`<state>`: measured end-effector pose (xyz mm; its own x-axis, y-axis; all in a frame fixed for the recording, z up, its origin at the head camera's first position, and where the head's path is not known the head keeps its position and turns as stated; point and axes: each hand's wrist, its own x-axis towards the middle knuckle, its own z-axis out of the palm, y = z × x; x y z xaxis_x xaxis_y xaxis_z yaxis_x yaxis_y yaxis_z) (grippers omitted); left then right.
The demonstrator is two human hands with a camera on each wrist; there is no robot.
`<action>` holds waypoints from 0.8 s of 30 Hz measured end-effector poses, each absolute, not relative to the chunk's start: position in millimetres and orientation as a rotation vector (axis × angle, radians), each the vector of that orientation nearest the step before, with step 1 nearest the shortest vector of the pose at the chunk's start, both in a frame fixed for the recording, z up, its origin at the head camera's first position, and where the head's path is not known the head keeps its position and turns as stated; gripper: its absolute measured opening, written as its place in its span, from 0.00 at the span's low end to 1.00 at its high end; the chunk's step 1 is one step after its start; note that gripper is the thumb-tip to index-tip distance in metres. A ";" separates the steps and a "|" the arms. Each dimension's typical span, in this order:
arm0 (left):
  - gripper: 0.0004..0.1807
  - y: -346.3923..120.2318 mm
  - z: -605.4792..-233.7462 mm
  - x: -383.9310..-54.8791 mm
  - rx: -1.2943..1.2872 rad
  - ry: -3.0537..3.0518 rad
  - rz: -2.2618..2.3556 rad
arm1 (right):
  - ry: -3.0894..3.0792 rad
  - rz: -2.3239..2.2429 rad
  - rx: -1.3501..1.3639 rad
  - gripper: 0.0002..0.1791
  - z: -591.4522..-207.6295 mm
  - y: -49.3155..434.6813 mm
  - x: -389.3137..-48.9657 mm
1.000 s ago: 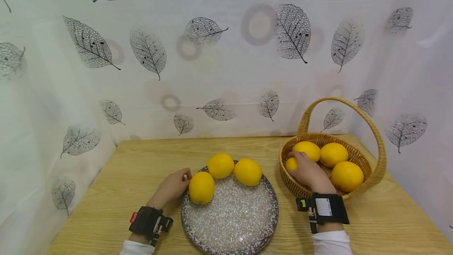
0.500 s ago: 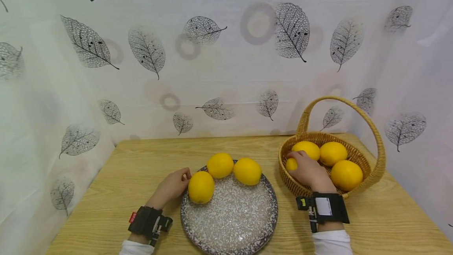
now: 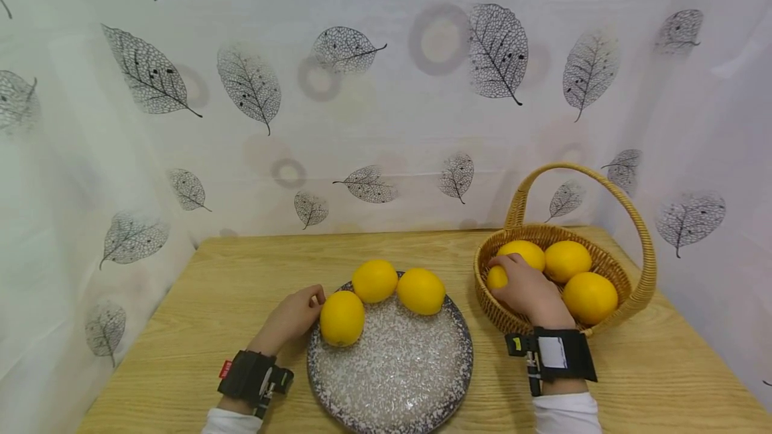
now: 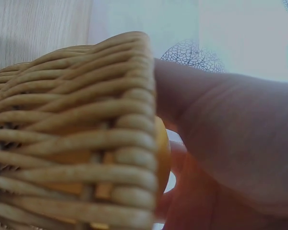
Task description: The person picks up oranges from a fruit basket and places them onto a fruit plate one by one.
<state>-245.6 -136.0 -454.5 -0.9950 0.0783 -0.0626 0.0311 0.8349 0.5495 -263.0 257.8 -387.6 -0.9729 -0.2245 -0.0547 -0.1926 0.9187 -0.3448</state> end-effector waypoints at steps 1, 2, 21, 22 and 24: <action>0.06 -136.1 -454.6 -245.8 0.088 2.931 0.875 | 2.987 -0.523 -0.329 0.29 -387.1 257.6 -262.8; 0.06 -136.1 -454.5 -245.9 0.088 2.932 0.875 | 2.987 -0.524 -0.330 0.29 -386.4 257.4 -262.5; 0.06 -135.8 -454.7 -245.3 0.083 2.936 0.875 | 3.018 -0.519 -0.343 0.28 -378.7 256.6 -257.4; 0.06 -135.9 -454.6 -245.4 0.084 2.937 0.875 | 3.023 -0.521 -0.345 0.28 -378.4 256.6 -257.3; 0.05 -136.1 -454.3 -245.5 0.087 2.938 0.876 | 3.032 -0.522 -0.346 0.28 -377.7 256.6 -256.9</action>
